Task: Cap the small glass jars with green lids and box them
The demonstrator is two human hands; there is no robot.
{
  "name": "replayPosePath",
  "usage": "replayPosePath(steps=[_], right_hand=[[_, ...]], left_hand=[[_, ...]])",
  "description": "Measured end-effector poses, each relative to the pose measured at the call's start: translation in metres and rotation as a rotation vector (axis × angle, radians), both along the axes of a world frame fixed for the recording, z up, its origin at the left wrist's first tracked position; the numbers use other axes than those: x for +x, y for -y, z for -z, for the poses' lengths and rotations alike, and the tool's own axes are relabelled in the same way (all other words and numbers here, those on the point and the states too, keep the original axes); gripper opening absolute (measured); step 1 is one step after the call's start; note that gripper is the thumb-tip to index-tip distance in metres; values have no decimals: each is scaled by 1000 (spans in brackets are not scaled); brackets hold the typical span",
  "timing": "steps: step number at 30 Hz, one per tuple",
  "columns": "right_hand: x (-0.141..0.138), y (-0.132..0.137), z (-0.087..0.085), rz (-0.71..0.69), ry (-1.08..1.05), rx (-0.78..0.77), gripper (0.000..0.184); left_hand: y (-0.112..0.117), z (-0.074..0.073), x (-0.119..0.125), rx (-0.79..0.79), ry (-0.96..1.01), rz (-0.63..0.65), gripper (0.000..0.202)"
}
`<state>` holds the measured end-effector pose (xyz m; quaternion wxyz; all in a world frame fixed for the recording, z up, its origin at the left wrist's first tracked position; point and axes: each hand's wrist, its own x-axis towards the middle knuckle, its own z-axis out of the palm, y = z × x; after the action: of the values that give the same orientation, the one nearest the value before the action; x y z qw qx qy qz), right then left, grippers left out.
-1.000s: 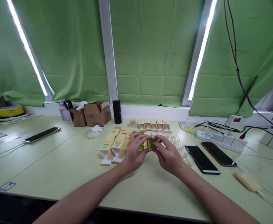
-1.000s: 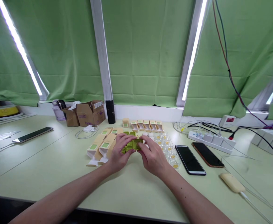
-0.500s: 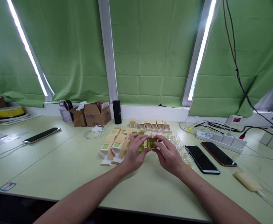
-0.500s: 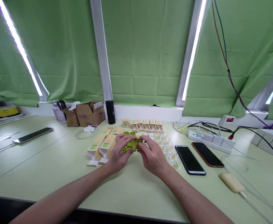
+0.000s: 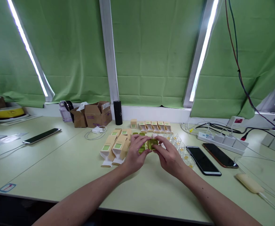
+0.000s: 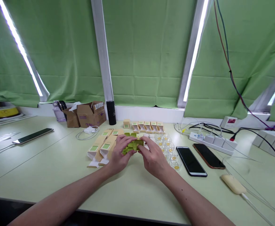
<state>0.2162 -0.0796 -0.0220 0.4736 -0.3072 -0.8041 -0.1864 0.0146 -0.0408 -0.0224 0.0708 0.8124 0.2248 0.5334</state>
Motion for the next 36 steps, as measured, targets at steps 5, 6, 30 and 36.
replayPosePath(steps=[5,6,30,36], right_hand=[[0,-1,1,1,-5,-10,28],[0,-1,1,-1,-9,-15,28],[2,-4,8,-119,-155,-153,58],[0,-5,10,-146,-179,-198,55]], left_hand=[[-1,2,-1,-5,0,-6,40],[-1,2,-1,-3,-1,-6,40],[-12,2,3,-338,79,-61,51],[-10,-1,4,-438,-24,-42,71]])
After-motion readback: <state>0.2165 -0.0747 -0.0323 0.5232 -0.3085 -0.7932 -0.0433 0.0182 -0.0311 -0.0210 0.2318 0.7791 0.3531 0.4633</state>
